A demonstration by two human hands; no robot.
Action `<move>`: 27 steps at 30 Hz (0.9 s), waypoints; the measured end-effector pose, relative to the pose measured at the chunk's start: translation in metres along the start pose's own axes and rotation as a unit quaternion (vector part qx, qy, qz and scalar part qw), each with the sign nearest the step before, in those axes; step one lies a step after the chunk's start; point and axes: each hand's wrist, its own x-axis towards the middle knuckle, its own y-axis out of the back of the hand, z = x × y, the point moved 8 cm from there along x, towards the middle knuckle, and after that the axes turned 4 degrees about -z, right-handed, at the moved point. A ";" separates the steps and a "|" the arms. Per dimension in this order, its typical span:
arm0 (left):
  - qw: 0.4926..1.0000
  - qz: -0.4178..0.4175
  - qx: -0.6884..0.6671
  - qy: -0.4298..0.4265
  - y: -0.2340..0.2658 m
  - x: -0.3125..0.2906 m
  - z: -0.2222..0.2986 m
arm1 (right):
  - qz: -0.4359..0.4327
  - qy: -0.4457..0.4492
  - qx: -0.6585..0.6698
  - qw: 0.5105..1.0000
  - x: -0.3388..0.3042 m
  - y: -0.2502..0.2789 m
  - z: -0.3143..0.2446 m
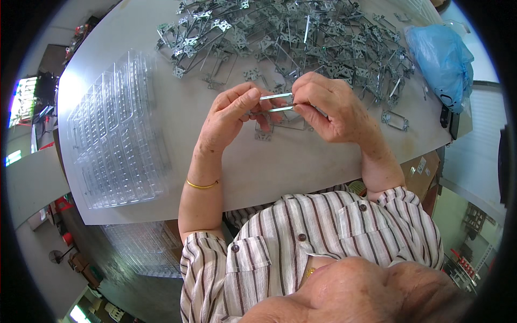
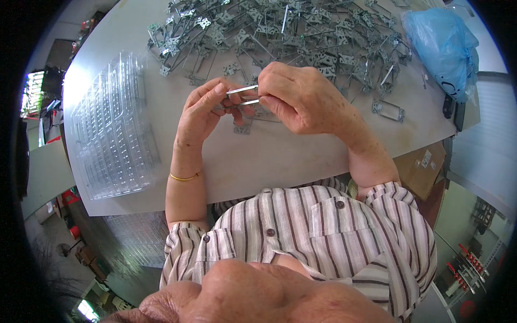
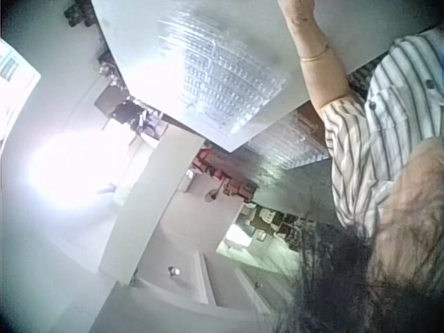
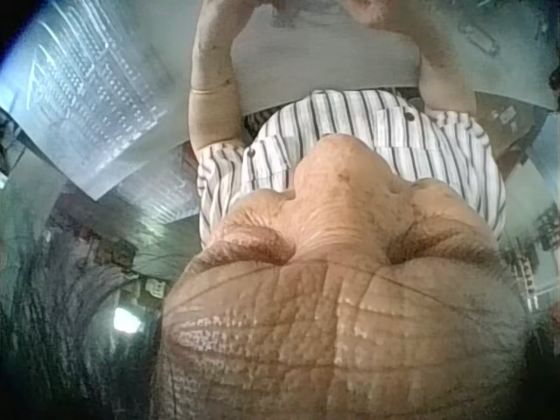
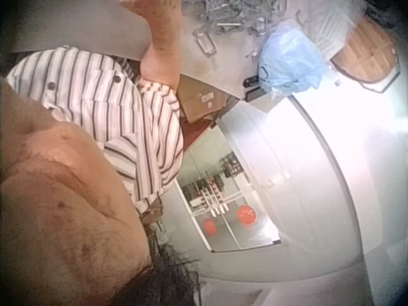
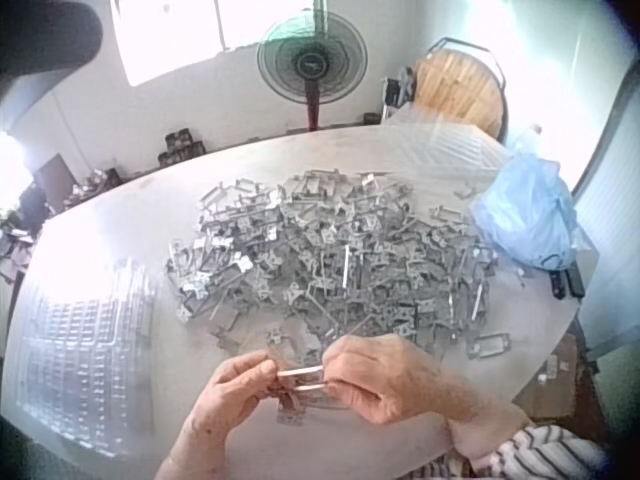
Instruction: The person assembles metal components by attaching pins to metal frames by hand, placing the assembled pieces into compartments of a plastic tray.
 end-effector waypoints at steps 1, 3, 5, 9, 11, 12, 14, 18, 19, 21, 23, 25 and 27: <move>1.000 0.000 -0.001 0.000 0.000 -0.001 -0.001 | 0.002 -0.005 -0.003 1.000 -0.001 -0.001 0.002; 1.000 -0.015 0.026 0.007 -0.001 -0.001 -0.003 | 0.005 -0.011 -0.007 1.000 -0.002 -0.002 0.007; 0.998 -0.024 0.051 0.012 -0.003 0.000 -0.005 | 0.030 0.010 -0.007 0.999 -0.003 0.000 0.007; 0.996 -0.024 0.070 0.041 -0.009 -0.002 -0.010 | 0.022 0.002 0.017 1.000 -0.001 -0.002 0.004; 0.996 -0.027 0.059 0.054 -0.012 0.001 -0.011 | 0.022 0.008 0.015 1.000 -0.002 -0.002 0.002; 0.996 -0.026 0.048 0.067 -0.012 0.001 -0.013 | 0.022 0.008 0.016 1.000 0.000 -0.003 0.002; 0.999 -0.015 0.027 0.040 -0.007 0.002 -0.015 | 0.104 0.020 -0.021 0.994 0.001 0.008 0.001; 1.000 0.023 -0.020 -0.007 0.001 0.002 -0.006 | 0.157 -0.009 -0.034 0.987 -0.004 0.019 0.009; 1.000 0.022 -0.020 -0.007 0.000 0.002 -0.006 | 0.153 -0.060 -0.010 0.986 -0.005 0.019 0.014; 0.998 0.052 -0.029 -0.016 0.004 0.001 -0.005 | 0.148 -0.112 0.015 0.983 -0.007 0.017 0.019; 0.998 0.047 -0.035 -0.017 0.005 0.002 -0.007 | 0.148 -0.132 0.030 0.980 -0.008 0.016 0.020; 0.998 0.043 -0.041 -0.018 0.005 0.002 -0.007 | 0.140 -0.138 0.029 0.980 -0.008 0.015 0.018; 0.998 0.039 -0.045 -0.013 0.004 0.002 -0.007 | 0.132 -0.144 0.028 0.980 -0.008 0.013 0.018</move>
